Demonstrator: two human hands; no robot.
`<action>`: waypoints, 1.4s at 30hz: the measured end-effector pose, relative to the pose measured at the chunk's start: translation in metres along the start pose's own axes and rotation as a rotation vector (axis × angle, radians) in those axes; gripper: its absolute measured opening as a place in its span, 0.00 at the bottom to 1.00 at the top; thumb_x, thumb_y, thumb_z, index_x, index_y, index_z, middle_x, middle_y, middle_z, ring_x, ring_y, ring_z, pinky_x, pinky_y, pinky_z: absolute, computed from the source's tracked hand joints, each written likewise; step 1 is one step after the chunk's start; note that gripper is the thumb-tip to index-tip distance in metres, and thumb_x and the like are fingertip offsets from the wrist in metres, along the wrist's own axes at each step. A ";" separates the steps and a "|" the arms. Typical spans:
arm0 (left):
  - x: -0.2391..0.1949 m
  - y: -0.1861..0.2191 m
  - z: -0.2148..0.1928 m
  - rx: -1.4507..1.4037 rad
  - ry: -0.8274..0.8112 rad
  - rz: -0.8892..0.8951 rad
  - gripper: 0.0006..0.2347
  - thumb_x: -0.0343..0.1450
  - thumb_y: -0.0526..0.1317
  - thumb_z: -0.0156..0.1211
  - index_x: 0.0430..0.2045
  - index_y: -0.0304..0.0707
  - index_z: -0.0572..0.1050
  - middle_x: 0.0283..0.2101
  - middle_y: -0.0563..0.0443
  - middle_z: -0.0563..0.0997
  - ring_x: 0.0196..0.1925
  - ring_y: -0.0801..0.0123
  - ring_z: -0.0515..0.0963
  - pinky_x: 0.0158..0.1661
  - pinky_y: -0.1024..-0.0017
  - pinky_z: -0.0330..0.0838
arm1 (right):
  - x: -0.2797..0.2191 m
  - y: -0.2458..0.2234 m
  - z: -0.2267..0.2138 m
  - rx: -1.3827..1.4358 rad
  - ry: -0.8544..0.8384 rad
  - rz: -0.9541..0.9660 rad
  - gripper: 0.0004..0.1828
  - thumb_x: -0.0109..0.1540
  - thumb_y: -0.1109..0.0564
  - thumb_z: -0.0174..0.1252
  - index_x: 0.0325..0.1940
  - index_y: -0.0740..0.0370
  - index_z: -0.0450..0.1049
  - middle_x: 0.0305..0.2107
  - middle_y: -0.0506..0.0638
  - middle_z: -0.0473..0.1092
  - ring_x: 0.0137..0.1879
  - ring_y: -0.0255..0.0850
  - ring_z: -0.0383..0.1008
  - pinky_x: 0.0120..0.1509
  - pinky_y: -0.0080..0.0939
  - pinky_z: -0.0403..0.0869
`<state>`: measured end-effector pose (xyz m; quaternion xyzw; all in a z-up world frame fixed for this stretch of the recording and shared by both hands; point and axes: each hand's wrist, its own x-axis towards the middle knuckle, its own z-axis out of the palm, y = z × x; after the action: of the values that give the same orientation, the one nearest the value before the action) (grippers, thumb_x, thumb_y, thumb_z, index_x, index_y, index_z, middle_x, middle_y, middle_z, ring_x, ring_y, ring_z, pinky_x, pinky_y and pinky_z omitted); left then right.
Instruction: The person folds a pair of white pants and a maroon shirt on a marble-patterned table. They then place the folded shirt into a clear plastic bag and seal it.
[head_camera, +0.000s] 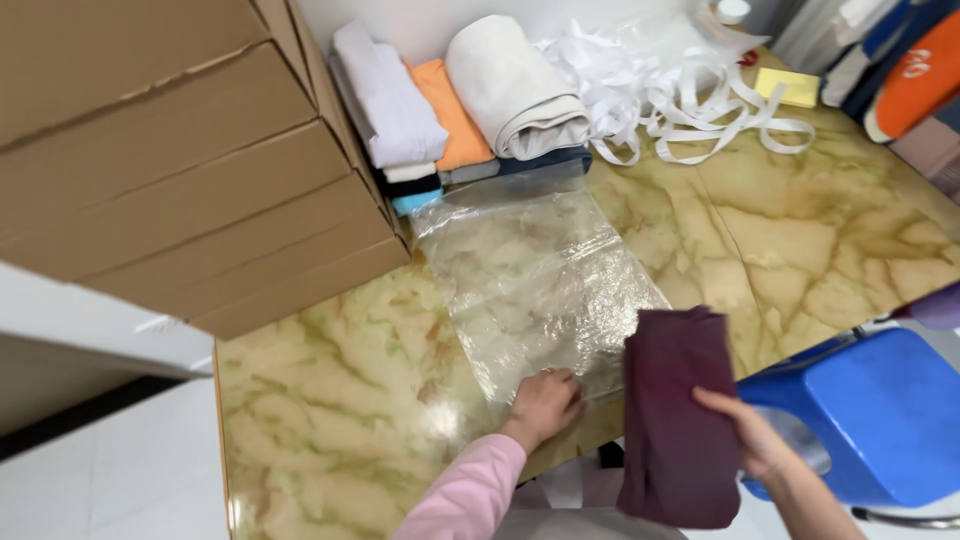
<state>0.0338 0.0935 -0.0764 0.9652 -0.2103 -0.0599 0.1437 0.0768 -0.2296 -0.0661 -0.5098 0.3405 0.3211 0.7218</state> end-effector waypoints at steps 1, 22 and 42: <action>0.000 0.002 -0.017 -0.324 0.000 -0.174 0.08 0.75 0.44 0.56 0.35 0.41 0.80 0.41 0.46 0.82 0.41 0.51 0.81 0.34 0.54 0.75 | -0.008 0.014 0.014 -0.027 -0.037 -0.066 0.19 0.59 0.57 0.64 0.52 0.69 0.79 0.40 0.66 0.79 0.40 0.56 0.79 0.46 0.51 0.76; -0.046 0.032 -0.107 -0.427 0.194 0.138 0.06 0.74 0.41 0.59 0.41 0.45 0.75 0.41 0.50 0.79 0.43 0.54 0.78 0.31 0.56 0.72 | -0.017 -0.012 0.195 0.211 0.048 -0.227 0.23 0.62 0.49 0.61 0.59 0.57 0.76 0.49 0.57 0.77 0.54 0.49 0.77 0.61 0.47 0.74; -0.131 0.025 -0.054 -0.786 0.408 -0.591 0.17 0.60 0.38 0.56 0.40 0.65 0.78 0.37 0.66 0.88 0.36 0.73 0.86 0.37 0.74 0.79 | 0.070 -0.044 0.286 0.148 -0.065 -0.066 0.30 0.61 0.25 0.59 0.56 0.44 0.75 0.47 0.43 0.78 0.43 0.41 0.76 0.36 0.39 0.70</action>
<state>-0.0845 0.1409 -0.0106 0.8486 0.1409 0.0168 0.5097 0.1984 0.0396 -0.0294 -0.4553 0.3230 0.2874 0.7783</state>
